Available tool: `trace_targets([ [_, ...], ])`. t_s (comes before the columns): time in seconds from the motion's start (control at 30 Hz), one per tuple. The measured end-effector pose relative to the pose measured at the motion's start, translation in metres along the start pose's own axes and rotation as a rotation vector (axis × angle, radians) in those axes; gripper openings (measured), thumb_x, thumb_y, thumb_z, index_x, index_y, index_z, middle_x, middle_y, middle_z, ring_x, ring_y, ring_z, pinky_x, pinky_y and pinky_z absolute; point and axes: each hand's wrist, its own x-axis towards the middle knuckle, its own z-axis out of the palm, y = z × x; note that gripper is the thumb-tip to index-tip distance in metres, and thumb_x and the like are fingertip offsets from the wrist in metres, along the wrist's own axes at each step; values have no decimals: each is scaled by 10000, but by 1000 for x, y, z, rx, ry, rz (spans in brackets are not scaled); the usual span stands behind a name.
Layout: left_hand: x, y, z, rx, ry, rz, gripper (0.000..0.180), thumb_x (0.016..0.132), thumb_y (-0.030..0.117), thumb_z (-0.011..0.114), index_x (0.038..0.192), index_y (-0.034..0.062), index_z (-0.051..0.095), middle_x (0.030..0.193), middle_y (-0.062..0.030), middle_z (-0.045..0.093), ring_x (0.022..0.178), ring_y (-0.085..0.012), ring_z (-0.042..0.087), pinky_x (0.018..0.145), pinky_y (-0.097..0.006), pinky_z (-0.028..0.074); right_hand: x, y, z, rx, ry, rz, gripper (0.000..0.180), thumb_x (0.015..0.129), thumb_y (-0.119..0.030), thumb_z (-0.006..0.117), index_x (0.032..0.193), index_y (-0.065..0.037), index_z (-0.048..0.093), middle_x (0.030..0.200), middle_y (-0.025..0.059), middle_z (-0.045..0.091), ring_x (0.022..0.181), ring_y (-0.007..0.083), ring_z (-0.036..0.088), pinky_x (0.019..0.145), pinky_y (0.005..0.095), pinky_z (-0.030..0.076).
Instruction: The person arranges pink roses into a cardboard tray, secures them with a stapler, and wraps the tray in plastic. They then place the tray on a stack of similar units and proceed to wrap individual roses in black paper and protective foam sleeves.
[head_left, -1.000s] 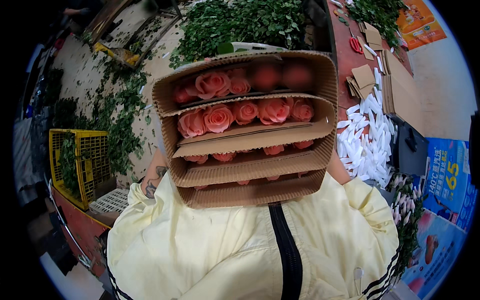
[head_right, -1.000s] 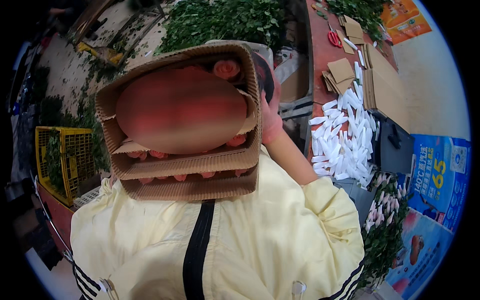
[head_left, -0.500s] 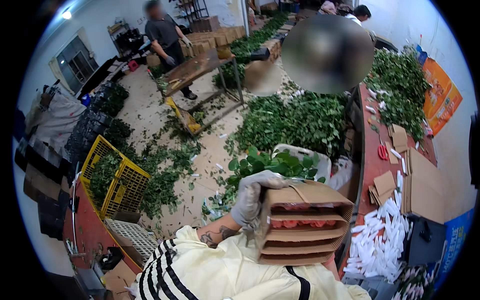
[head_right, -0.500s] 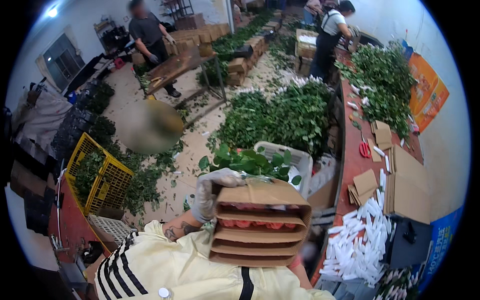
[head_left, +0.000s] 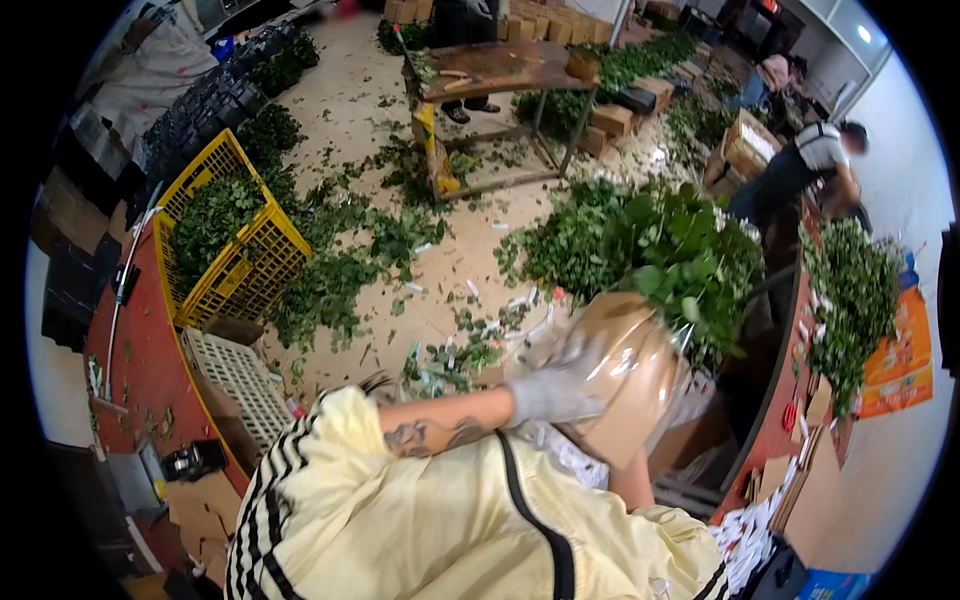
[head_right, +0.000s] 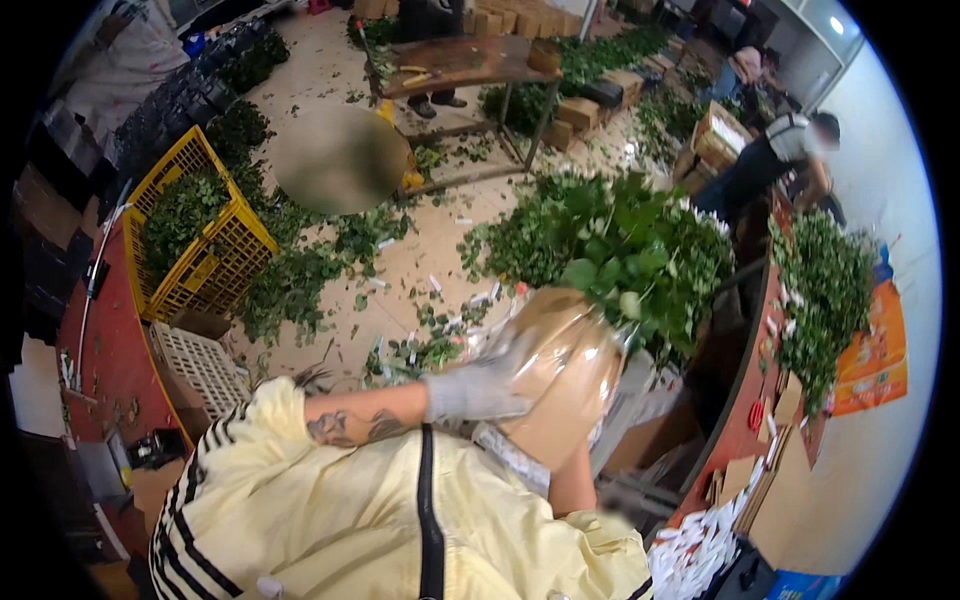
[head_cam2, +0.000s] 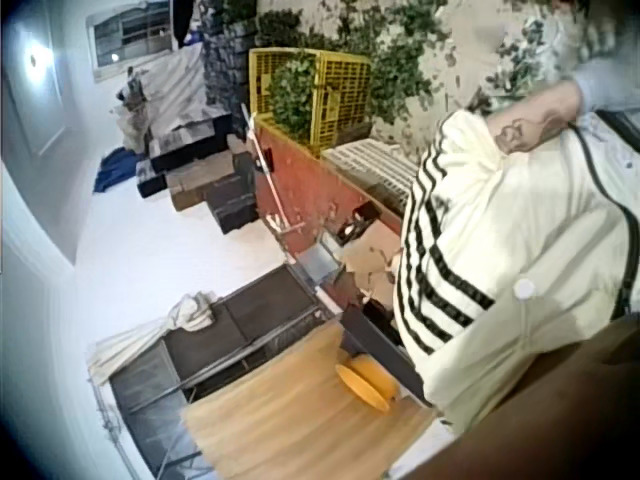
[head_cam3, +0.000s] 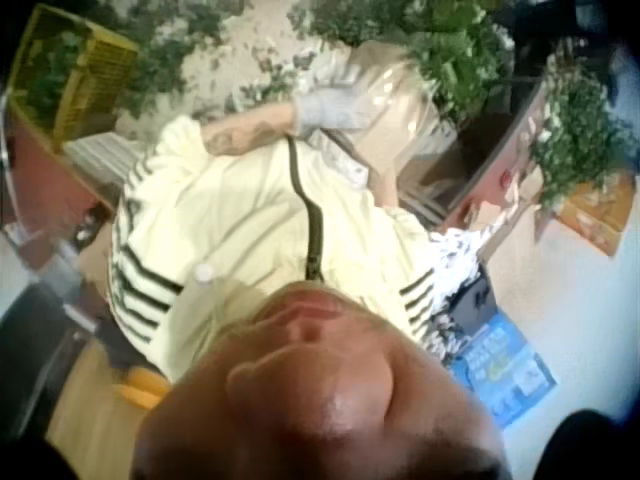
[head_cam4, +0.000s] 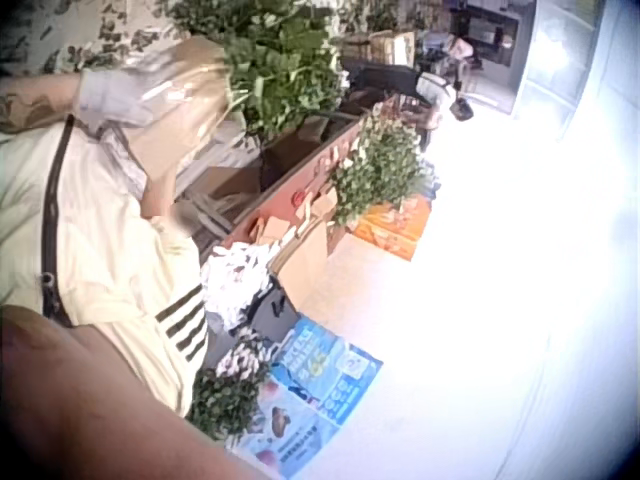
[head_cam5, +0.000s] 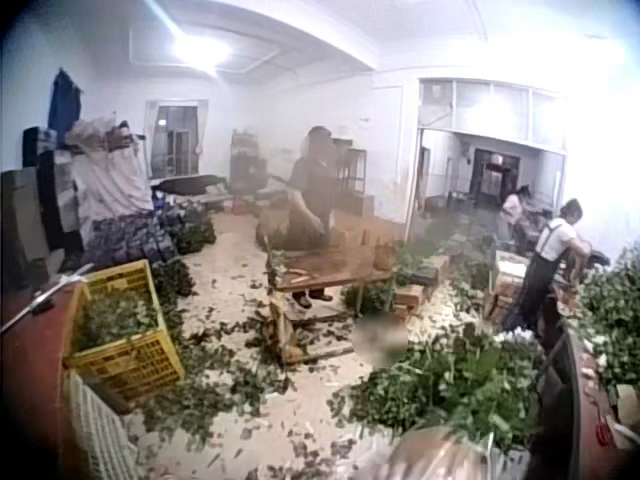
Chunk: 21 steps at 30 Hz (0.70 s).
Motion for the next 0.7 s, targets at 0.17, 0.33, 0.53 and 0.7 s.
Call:
trace_targets([
  [0.17, 13, -97, -84, -185, 15, -11, 1200, 675, 495, 768, 1492, -15, 52, 1535, -266, 138, 1431, -366, 172, 1159, -346, 193, 99, -25, 93, 67, -68, 56, 452, 910, -348, 512, 1190, 6, 543, 1218, 198, 555, 1088, 316, 558, 898, 427, 466],
  [0.33, 62, -149, -176, -212, 290, -1, 1162, 632, 341, 831, 1507, 68, 117, 1499, -223, 270, 1363, -344, 331, 1113, -371, 308, 235, -42, 156, 99, -117, 34, 461, 914, -363, 501, 1176, 12, 552, 1203, 203, 567, 1081, 324, 563, 897, 431, 464],
  [0.53, 219, -235, -350, -386, 414, 203, 1064, 674, 271, 831, 1482, 24, 183, 1384, -153, 435, 1262, -251, 431, 1079, -339, 341, 493, -75, 233, 154, -178, -47, 474, 918, -382, 487, 1159, 20, 563, 1185, 209, 581, 1072, 333, 570, 895, 434, 463],
  [0.7, 409, -320, -508, -513, 598, 150, 1017, 707, 147, 810, 1486, -8, 175, 1448, -131, 364, 1290, -194, 388, 1074, -307, 333, 783, -96, 304, 193, -209, -88, 488, 922, -397, 476, 1144, 26, 572, 1169, 213, 593, 1064, 341, 576, 894, 438, 461],
])
